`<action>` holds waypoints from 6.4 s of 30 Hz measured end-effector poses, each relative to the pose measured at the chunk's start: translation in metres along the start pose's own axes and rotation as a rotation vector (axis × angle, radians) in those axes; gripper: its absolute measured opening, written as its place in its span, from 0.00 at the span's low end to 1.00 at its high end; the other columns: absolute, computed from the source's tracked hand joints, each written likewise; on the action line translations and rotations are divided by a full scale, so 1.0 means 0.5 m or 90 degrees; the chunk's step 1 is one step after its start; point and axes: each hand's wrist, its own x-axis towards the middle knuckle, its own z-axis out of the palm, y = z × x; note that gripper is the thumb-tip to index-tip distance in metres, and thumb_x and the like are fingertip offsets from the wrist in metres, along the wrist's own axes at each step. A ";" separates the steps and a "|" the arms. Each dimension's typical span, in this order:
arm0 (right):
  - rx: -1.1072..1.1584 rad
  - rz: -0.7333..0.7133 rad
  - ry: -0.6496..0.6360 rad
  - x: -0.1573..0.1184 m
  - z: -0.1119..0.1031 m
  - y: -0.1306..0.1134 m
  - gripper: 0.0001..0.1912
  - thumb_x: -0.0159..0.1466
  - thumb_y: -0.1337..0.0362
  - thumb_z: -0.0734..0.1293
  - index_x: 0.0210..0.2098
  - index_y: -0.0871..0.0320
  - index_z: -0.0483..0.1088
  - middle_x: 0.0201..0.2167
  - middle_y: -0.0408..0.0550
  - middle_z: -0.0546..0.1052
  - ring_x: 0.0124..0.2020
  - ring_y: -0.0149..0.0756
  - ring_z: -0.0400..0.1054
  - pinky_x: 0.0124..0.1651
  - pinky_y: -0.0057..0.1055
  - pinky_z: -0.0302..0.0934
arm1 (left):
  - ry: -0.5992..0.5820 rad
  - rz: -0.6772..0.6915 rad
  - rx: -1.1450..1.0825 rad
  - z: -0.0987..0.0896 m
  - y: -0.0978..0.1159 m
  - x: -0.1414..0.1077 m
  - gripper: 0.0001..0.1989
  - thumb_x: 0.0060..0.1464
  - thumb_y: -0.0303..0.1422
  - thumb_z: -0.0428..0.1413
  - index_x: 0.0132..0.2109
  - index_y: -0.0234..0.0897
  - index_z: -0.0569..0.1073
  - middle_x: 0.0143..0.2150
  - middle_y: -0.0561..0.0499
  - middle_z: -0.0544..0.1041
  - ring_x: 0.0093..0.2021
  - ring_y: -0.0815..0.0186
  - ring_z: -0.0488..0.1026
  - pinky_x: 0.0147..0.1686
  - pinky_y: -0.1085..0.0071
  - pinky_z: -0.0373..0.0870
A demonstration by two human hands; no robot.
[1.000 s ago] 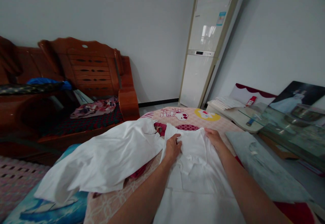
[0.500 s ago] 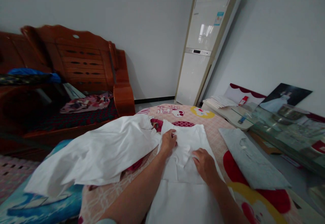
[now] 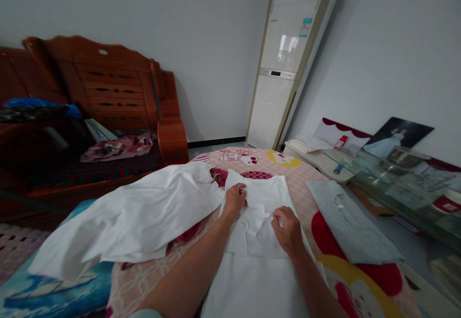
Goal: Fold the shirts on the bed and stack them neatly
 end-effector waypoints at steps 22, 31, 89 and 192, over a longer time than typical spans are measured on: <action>-0.093 -0.022 -0.245 -0.032 0.015 0.025 0.24 0.67 0.59 0.57 0.61 0.55 0.63 0.64 0.53 0.62 0.65 0.46 0.52 0.65 0.48 0.48 | -0.195 0.421 0.357 -0.010 -0.013 -0.015 0.25 0.59 0.38 0.53 0.62 0.43 0.64 0.65 0.42 0.62 0.66 0.54 0.56 0.63 0.52 0.51; -0.178 -0.023 -0.297 -0.032 0.029 0.025 0.27 0.68 0.60 0.56 0.66 0.51 0.53 0.68 0.51 0.51 0.68 0.48 0.44 0.65 0.50 0.43 | -0.197 0.416 0.399 -0.005 -0.026 -0.015 0.24 0.60 0.39 0.51 0.63 0.47 0.63 0.67 0.44 0.60 0.67 0.55 0.54 0.64 0.53 0.45; -0.215 -0.066 -0.295 -0.054 0.022 -0.157 0.15 0.66 0.69 0.59 0.42 0.51 0.76 0.30 0.45 0.77 0.34 0.34 0.69 0.36 0.26 0.54 | 0.008 0.352 0.225 -0.150 -0.084 -0.199 0.12 0.56 0.23 0.51 0.44 0.34 0.78 0.40 0.47 0.78 0.41 0.64 0.75 0.46 0.67 0.72; -0.334 0.155 -0.232 -0.099 -0.014 -0.007 0.27 0.68 0.59 0.55 0.64 0.61 0.56 0.66 0.56 0.56 0.66 0.53 0.49 0.62 0.51 0.47 | -0.256 0.436 0.132 -0.007 0.038 -0.258 0.17 0.54 0.24 0.51 0.50 0.38 0.75 0.50 0.47 0.76 0.49 0.64 0.73 0.50 0.67 0.70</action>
